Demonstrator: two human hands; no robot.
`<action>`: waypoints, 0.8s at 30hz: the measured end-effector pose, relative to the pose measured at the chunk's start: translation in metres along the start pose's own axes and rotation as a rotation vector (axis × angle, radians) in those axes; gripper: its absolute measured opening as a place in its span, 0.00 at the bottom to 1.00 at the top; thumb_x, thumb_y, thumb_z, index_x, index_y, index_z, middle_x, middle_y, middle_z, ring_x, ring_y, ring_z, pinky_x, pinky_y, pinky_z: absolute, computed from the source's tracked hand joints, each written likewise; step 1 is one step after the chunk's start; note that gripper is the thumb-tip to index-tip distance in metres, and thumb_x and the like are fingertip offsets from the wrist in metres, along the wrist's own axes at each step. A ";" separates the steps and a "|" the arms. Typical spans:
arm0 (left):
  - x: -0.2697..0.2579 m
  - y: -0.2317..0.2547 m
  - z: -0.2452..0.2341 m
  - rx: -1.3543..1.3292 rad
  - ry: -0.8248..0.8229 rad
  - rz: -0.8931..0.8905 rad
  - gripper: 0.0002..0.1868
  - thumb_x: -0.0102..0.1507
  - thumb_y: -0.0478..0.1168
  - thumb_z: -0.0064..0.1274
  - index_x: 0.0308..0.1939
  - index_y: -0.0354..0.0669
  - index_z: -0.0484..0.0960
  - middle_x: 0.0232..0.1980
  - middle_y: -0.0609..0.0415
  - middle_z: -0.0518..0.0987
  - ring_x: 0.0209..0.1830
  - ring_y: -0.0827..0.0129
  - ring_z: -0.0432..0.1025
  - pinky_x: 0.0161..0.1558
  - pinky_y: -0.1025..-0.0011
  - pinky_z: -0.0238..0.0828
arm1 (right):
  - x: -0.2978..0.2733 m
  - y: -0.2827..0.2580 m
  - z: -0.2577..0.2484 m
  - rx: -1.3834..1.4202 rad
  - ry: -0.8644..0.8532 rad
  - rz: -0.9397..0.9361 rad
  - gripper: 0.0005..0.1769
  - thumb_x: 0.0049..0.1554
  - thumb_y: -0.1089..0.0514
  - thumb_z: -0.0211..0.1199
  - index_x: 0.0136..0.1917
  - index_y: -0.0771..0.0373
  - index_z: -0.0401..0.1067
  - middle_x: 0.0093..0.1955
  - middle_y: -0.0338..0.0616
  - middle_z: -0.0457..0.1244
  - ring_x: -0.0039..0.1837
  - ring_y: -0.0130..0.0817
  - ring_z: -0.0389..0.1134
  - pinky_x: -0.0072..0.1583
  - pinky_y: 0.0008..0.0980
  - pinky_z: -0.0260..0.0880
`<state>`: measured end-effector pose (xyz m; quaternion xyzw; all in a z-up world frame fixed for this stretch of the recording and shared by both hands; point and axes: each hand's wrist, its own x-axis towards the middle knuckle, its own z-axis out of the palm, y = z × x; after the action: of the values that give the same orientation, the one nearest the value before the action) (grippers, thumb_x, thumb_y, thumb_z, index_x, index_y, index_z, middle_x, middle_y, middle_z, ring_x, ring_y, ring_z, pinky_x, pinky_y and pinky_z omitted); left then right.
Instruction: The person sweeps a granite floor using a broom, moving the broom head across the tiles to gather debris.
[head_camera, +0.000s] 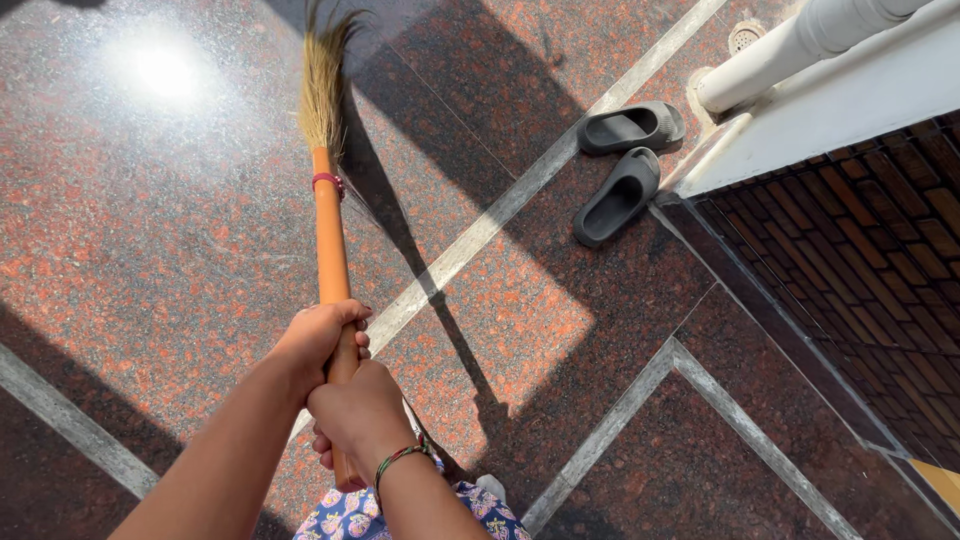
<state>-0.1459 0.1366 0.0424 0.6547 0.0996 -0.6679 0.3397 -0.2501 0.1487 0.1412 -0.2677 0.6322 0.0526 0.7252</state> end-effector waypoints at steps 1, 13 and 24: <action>-0.004 -0.006 0.004 0.000 -0.001 0.007 0.09 0.60 0.35 0.56 0.34 0.39 0.71 0.23 0.53 0.70 0.18 0.70 0.65 0.23 0.70 0.67 | -0.003 0.006 -0.001 0.012 0.018 0.016 0.08 0.52 0.65 0.57 0.47 0.68 0.65 0.30 0.43 0.62 0.28 0.30 0.65 0.30 0.31 0.66; -0.015 -0.066 0.029 0.041 0.044 -0.042 0.09 0.61 0.36 0.57 0.33 0.39 0.71 0.24 0.54 0.72 0.19 0.71 0.65 0.24 0.71 0.68 | 0.003 0.068 -0.033 0.024 -0.036 0.095 0.06 0.54 0.66 0.56 0.46 0.69 0.65 0.31 0.45 0.63 0.30 0.31 0.66 0.31 0.31 0.68; -0.028 -0.095 0.029 -0.085 0.074 -0.010 0.09 0.62 0.39 0.53 0.36 0.43 0.68 0.25 0.56 0.69 0.20 0.72 0.63 0.24 0.73 0.65 | -0.021 0.084 -0.053 -0.091 -0.088 0.010 0.06 0.52 0.68 0.56 0.44 0.64 0.66 0.31 0.43 0.62 0.30 0.29 0.64 0.32 0.31 0.66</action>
<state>-0.2268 0.2001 0.0426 0.6634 0.1436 -0.6401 0.3600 -0.3358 0.2018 0.1313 -0.2949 0.5978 0.0967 0.7391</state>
